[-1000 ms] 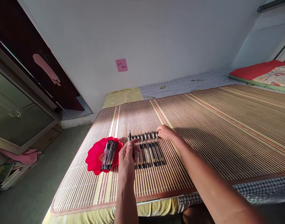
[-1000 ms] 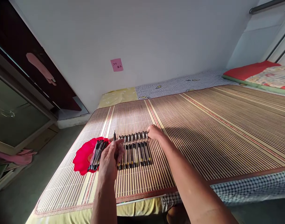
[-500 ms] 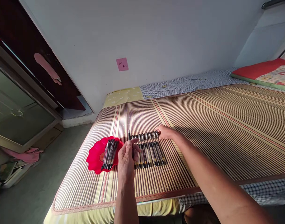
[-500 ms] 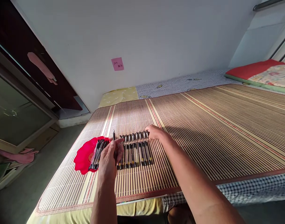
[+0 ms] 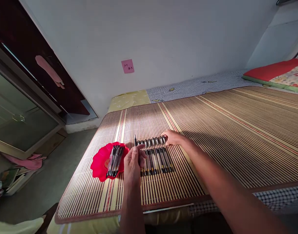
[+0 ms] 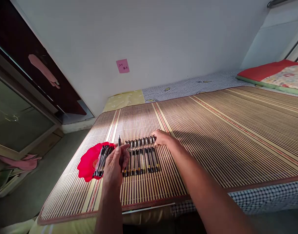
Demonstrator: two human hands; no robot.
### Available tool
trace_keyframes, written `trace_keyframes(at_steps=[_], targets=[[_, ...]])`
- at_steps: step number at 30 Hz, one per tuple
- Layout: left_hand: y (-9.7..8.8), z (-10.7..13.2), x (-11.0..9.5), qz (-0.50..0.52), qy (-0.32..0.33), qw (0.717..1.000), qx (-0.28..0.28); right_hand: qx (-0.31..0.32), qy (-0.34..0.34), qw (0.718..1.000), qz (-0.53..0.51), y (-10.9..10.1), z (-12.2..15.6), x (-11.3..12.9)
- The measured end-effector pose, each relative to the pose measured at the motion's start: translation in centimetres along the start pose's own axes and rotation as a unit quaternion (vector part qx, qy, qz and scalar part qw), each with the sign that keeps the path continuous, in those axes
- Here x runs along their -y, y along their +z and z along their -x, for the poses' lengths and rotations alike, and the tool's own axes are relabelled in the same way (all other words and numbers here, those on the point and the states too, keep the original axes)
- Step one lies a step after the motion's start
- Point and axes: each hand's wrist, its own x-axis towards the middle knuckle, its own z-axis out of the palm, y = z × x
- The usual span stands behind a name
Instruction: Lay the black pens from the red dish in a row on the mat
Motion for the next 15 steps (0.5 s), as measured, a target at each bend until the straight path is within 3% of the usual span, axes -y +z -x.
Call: trace_keyframes(at_steps=[4, 7, 11, 15], targets=[[0.2, 0.0, -0.3, -0.011, -0.002, 1.0, -0.009, -0.032, 0.014, 0.999, -0.037, -0.4, 1.1, 0.1], [0.4, 0.0, -0.3, -0.029, -0.011, 0.999, -0.022, -0.09, 0.025, 0.993, -0.065, -0.6, 2.8, 1.0], [0.9, 0.6, -0.4, -0.028, -0.025, 0.999, 0.018, -0.162, -0.004, 0.96, -0.227, 0.0, 6.3, 3.4], [1.3, 1.9, -1.2, -0.04, -0.038, 0.995, 0.083, -0.109, -0.071, 0.927, -0.352, 2.1, 11.6, 5.1]])
